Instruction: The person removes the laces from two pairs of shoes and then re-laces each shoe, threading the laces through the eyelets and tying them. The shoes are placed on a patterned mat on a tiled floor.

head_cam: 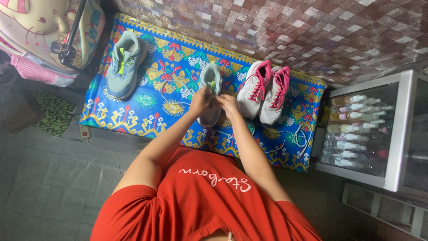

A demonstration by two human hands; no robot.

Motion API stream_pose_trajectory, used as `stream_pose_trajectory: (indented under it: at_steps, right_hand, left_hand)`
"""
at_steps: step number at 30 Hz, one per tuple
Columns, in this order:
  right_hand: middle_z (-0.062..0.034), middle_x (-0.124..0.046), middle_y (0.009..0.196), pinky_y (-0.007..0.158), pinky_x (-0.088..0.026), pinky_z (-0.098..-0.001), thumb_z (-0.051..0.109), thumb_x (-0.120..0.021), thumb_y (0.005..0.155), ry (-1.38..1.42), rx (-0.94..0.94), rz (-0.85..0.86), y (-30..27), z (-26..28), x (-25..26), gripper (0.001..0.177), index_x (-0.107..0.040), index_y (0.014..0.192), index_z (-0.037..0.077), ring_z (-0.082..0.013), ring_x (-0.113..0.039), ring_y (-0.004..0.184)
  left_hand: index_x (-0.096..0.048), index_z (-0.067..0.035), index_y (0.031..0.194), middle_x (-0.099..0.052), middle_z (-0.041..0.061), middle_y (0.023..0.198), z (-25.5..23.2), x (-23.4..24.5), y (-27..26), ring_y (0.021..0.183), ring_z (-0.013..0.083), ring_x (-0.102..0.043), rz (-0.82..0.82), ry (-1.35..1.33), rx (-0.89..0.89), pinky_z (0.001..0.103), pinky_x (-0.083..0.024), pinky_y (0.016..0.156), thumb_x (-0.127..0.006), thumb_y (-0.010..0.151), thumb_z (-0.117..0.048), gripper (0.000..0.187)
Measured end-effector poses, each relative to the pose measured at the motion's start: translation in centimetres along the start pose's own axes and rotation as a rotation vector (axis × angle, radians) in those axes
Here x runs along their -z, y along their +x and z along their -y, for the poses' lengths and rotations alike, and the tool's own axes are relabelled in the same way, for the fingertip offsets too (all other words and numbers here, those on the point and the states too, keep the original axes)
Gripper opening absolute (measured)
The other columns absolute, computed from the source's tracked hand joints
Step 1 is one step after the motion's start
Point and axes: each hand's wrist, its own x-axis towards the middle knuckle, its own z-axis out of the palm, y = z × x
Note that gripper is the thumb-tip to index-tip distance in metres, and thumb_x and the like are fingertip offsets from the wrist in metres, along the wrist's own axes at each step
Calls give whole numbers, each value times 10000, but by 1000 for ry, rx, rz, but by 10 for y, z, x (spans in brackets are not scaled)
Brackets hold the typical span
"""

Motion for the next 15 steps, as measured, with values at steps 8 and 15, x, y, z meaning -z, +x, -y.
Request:
stream_pose_trajectory:
  at_steps: [8,15]
  right_hand:
    - [-46,-739,958,800,-562,-289,139,-700,985,33,-8,-7,-5,-4,3,123,-720,1046,34,-149,-697,846]
    - [-52,-747,984,820,-567,-307,114,-685,977,108,51,-40,-12,-13,-1,114,-694,1076,58,-169,-699,863]
  left_hand:
    - [-589,-54,963,-679,206,893,-1,-7,-2,867,438,-668,-11,109,35,511,-526,747,-735,871,-125,187]
    - [-659,-122,1016,-704,156,977,-24,2,-5,947,406,-664,-7,161,77,514,-514,833,-703,898,-142,127]
